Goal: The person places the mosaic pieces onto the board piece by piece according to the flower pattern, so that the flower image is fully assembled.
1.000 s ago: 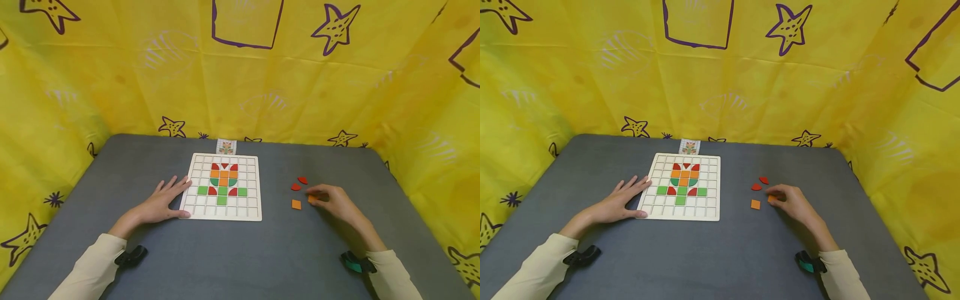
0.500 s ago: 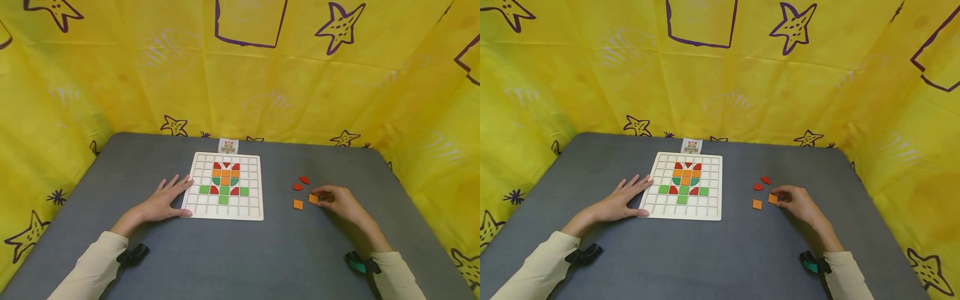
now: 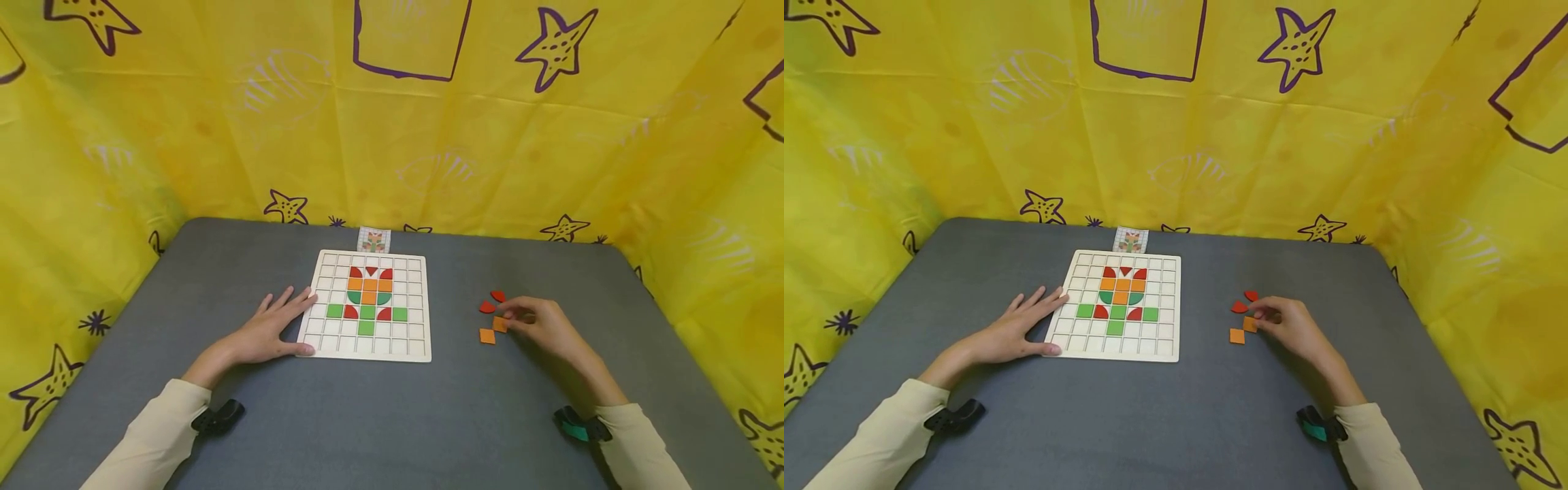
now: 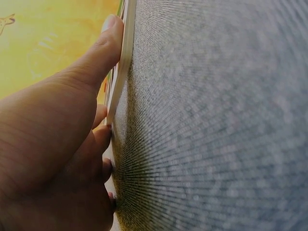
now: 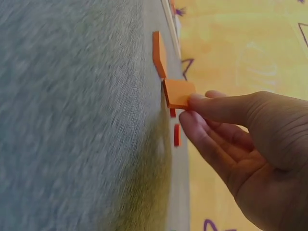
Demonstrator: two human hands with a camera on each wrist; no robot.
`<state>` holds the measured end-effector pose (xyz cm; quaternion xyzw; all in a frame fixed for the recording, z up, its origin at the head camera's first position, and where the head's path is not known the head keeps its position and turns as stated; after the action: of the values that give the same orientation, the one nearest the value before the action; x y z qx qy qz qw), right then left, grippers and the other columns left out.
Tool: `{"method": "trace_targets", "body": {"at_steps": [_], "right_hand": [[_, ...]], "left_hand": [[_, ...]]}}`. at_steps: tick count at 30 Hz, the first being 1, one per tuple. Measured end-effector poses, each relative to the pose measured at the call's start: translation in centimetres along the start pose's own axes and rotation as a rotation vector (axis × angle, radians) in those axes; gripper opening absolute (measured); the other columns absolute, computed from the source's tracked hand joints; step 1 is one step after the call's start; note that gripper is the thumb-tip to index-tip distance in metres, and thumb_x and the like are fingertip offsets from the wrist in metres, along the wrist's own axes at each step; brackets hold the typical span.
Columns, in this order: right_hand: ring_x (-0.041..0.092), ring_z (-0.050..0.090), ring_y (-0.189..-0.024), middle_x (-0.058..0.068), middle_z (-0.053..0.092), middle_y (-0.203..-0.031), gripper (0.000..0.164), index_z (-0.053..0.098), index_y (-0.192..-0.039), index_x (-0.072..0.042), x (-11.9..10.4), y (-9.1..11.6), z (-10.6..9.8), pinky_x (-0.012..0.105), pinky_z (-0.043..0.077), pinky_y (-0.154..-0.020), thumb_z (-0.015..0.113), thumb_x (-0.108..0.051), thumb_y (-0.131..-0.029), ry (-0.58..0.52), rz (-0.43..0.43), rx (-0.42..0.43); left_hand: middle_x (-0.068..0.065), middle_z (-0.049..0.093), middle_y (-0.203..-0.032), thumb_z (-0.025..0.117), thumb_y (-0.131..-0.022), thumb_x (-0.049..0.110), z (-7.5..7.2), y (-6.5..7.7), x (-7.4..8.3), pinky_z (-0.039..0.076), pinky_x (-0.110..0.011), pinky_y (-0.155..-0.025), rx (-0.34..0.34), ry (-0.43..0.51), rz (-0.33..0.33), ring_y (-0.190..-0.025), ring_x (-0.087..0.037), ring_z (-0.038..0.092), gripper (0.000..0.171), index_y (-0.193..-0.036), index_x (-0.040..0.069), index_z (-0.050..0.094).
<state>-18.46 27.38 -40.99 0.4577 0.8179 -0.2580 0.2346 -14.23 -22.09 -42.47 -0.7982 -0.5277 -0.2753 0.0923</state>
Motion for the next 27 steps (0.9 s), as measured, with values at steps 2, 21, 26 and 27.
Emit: {"method": "trace_targets", "body": {"at_steps": [2,21,26,27], "right_hand": [[0.008,0.064,-0.078,-0.001,0.07,-0.086,0.024,0.074,-0.102,-0.004,-0.4,-0.4,0.2,0.024,0.057,-0.071,0.077,0.004,-0.08,-0.001,-0.012,0.017],[0.015,0.065,-0.081,0.0,0.071,-0.09,0.018,0.075,-0.099,-0.007,-4.7,-4.1,4.3,0.033,0.058,-0.073,0.077,0.0,-0.082,-0.079,-0.091,-0.02],[0.014,0.065,-0.081,0.0,0.071,-0.09,0.018,0.075,-0.097,-0.007,-5.9,-4.5,5.5,0.03,0.058,-0.072,0.078,0.0,-0.081,-0.109,-0.082,-0.043],[0.013,0.065,-0.081,0.0,0.071,-0.09,0.018,0.075,-0.097,-0.007,-6.1,-4.6,5.8,0.029,0.057,-0.071,0.078,0.0,-0.081,-0.116,-0.082,-0.048]], "left_hand": [[-0.013,0.017,-0.162,0.072,-0.078,0.061,0.0,0.0,0.0,-0.005,-0.065,-0.113,0.002,-0.001,0.003,-0.147,-0.045,0.002,0.101,-0.156,0.015,0.027],[-0.014,0.018,-0.162,0.072,-0.078,0.06,0.0,0.0,0.1,-0.004,-0.066,-0.112,0.009,-0.002,0.014,-0.147,-0.045,0.004,0.101,-0.155,0.013,0.028],[-0.012,0.017,-0.163,0.072,-0.078,0.061,0.0,0.1,0.1,-0.004,-0.065,-0.112,0.005,-0.009,0.011,-0.148,-0.045,0.003,0.101,-0.156,0.014,0.027],[-0.012,0.017,-0.163,0.072,-0.079,0.06,-0.1,0.2,0.1,-0.005,-0.065,-0.113,0.005,-0.007,0.009,-0.148,-0.045,0.003,0.101,-0.156,0.014,0.027]]}}
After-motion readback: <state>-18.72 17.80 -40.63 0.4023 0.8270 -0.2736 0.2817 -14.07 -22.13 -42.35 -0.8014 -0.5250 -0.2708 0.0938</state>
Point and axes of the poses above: each hand's wrist, its own y-axis away from the middle knuckle, its own z-axis out of the palm, x = y × z, the point moved 2 cm from there along -y, towards the middle knuckle
